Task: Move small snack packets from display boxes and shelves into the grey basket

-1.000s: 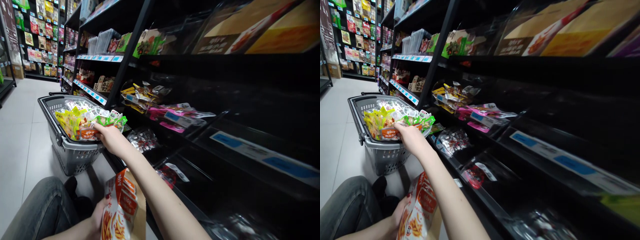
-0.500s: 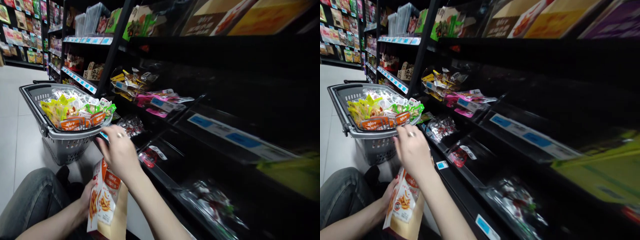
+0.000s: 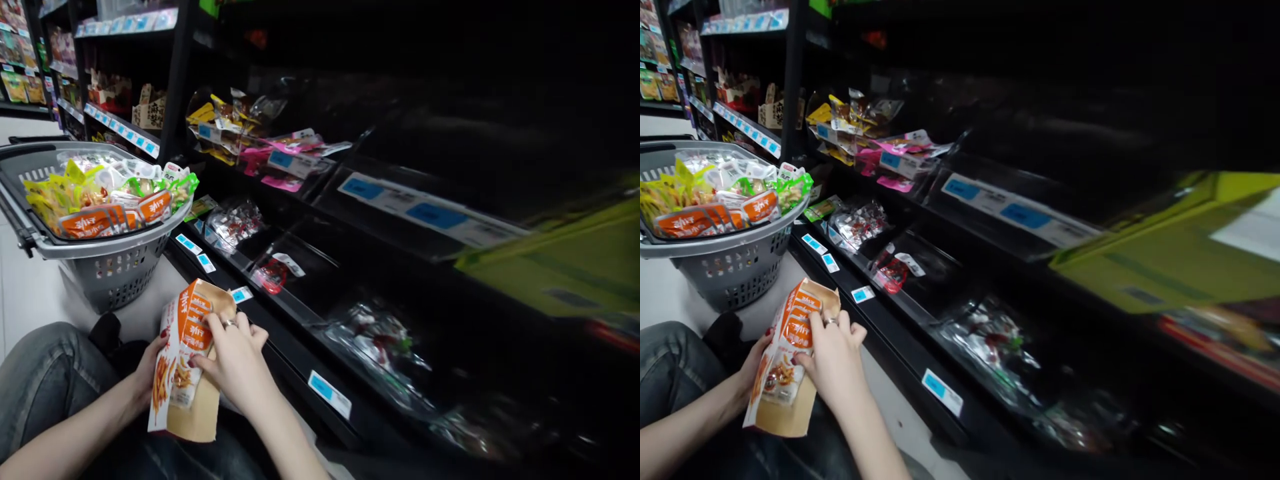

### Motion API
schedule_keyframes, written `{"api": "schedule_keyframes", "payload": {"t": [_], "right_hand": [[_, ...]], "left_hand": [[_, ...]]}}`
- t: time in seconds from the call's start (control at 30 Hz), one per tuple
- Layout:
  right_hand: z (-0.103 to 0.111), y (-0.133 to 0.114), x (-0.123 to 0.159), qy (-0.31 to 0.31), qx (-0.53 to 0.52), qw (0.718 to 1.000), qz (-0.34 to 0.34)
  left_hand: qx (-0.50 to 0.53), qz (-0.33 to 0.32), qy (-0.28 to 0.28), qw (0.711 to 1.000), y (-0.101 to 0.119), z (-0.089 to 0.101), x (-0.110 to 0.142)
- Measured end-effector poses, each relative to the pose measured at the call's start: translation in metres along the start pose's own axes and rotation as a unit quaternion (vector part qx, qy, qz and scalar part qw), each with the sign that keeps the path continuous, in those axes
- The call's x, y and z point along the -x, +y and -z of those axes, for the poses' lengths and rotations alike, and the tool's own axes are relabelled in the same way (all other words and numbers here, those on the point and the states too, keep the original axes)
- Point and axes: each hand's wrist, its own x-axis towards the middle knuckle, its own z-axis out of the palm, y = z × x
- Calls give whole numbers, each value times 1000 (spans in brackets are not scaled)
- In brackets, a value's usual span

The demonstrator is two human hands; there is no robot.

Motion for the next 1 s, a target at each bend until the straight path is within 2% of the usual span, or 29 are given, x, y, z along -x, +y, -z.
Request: {"api": "schedule_keyframes", "payload": {"t": [0.1,0.17,0.23,0.3,0.4,0.47,0.57,0.6,0.63,0.7,0.83,0.9,0.93,1.0], "right_hand": [[2,2,1,36,-1,999,4],[8,4,2,45,-47,998,8],[14,8,4,26,-149,988,22],[19,14,5,1,-287,957,26],[21,24,5,31,-473,880,-24],[20,30,4,65,-595,800,-47],[22,33,2,80,-758,646,-34],[24,33,2,94,-783,614,-37],[25,32,3,113,-789,602,-45],[27,30,3,154,-767,619,-72],[24,33,2,161,-696,692,-105],[24,39,1,177,-642,731,-147],[27,42,0,199,-610,747,-173],[37,46,-6,253,-563,760,-202]], "left_hand": [[-1,16,-7,1000,2,-2,1],[-2,22,-20,1000,3,-3,2],[-4,23,-33,999,4,-4,2],[-2,23,-41,999,4,-4,2],[9,31,-32,999,3,-4,2],[8,43,-14,999,3,-4,3],[-1,58,23,998,4,-4,5],[-3,59,35,998,4,-4,6],[-3,59,44,997,5,-3,7],[3,56,57,997,5,-1,7],[15,69,47,996,3,1,6],[13,70,30,997,1,-2,5],[10,65,22,998,0,-4,5],[5,53,7,999,-2,-7,3]]}}
